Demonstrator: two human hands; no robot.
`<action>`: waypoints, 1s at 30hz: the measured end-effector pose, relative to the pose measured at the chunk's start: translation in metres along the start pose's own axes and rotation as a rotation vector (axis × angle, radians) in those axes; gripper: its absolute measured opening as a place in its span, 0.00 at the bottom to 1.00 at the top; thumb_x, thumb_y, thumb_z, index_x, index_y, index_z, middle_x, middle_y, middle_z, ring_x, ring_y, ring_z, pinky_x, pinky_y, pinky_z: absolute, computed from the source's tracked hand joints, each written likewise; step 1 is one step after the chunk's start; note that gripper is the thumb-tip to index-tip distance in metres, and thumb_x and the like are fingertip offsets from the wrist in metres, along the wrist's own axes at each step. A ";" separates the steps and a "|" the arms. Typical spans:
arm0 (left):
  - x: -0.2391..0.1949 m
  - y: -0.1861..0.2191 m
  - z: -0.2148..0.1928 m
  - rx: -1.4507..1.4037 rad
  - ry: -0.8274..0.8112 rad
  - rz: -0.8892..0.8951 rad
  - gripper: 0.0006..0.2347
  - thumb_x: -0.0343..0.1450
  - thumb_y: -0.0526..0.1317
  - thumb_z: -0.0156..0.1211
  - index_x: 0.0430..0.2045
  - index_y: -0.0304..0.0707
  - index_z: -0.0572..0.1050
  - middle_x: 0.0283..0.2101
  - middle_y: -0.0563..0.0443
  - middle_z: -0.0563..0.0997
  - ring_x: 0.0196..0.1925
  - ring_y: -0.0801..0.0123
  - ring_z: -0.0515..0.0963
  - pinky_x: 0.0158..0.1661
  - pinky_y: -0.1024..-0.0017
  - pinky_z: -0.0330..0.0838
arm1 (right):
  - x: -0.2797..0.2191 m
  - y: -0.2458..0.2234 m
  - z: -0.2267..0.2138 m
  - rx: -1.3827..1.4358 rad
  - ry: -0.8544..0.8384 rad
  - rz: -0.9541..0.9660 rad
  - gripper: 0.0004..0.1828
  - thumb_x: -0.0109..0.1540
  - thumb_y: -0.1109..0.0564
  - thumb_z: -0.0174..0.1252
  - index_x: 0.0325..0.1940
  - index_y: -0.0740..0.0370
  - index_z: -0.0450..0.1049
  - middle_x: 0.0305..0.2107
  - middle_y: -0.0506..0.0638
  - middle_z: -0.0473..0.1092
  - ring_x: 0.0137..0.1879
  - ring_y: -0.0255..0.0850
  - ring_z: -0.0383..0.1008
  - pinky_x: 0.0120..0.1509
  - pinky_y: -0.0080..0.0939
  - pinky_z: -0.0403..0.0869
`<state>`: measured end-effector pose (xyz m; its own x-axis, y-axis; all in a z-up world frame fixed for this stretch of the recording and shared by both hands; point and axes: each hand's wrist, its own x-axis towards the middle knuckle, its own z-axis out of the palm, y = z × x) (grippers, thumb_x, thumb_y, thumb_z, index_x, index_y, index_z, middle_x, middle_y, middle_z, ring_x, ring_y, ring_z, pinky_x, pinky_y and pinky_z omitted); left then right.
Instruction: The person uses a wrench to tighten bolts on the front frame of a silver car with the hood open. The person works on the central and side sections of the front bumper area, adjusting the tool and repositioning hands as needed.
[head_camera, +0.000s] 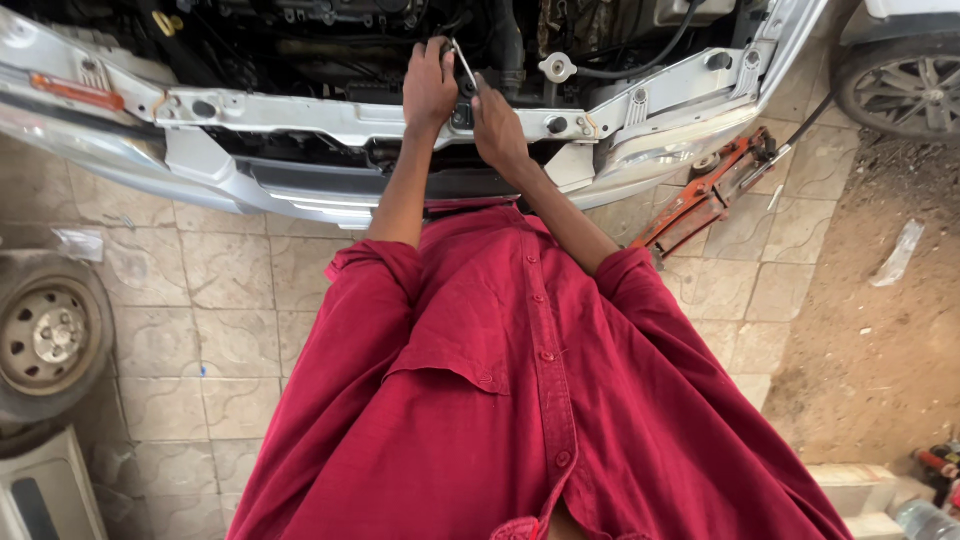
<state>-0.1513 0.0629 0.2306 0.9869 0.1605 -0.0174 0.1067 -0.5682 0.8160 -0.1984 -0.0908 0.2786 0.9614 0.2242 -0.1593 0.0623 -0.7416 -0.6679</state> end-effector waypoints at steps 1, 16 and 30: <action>-0.001 -0.001 0.001 -0.032 -0.005 -0.003 0.11 0.78 0.42 0.51 0.53 0.42 0.72 0.50 0.39 0.75 0.49 0.45 0.79 0.46 0.53 0.75 | -0.002 0.001 0.000 -0.009 -0.034 0.040 0.24 0.74 0.53 0.42 0.73 0.64 0.59 0.46 0.67 0.72 0.52 0.64 0.74 0.57 0.59 0.71; 0.010 -0.020 0.022 -0.033 -0.208 -0.188 0.16 0.74 0.52 0.52 0.48 0.40 0.74 0.46 0.34 0.76 0.46 0.39 0.77 0.47 0.48 0.73 | 0.006 0.003 0.007 0.013 -0.225 -0.090 0.25 0.65 0.48 0.60 0.61 0.63 0.69 0.43 0.65 0.75 0.49 0.66 0.74 0.51 0.60 0.72; 0.023 0.047 0.000 -0.037 -0.182 -0.489 0.26 0.75 0.58 0.46 0.62 0.40 0.68 0.57 0.36 0.78 0.60 0.42 0.77 0.58 0.48 0.71 | 0.025 0.017 -0.017 1.171 -0.432 0.471 0.09 0.67 0.65 0.52 0.52 0.68 0.68 0.35 0.50 0.69 0.39 0.42 0.71 0.47 0.48 0.78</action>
<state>-0.1238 0.0398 0.2686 0.8284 0.2546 -0.4989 0.5590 -0.4325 0.7075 -0.1691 -0.1088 0.2753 0.6529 0.4406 -0.6162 -0.7243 0.1252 -0.6780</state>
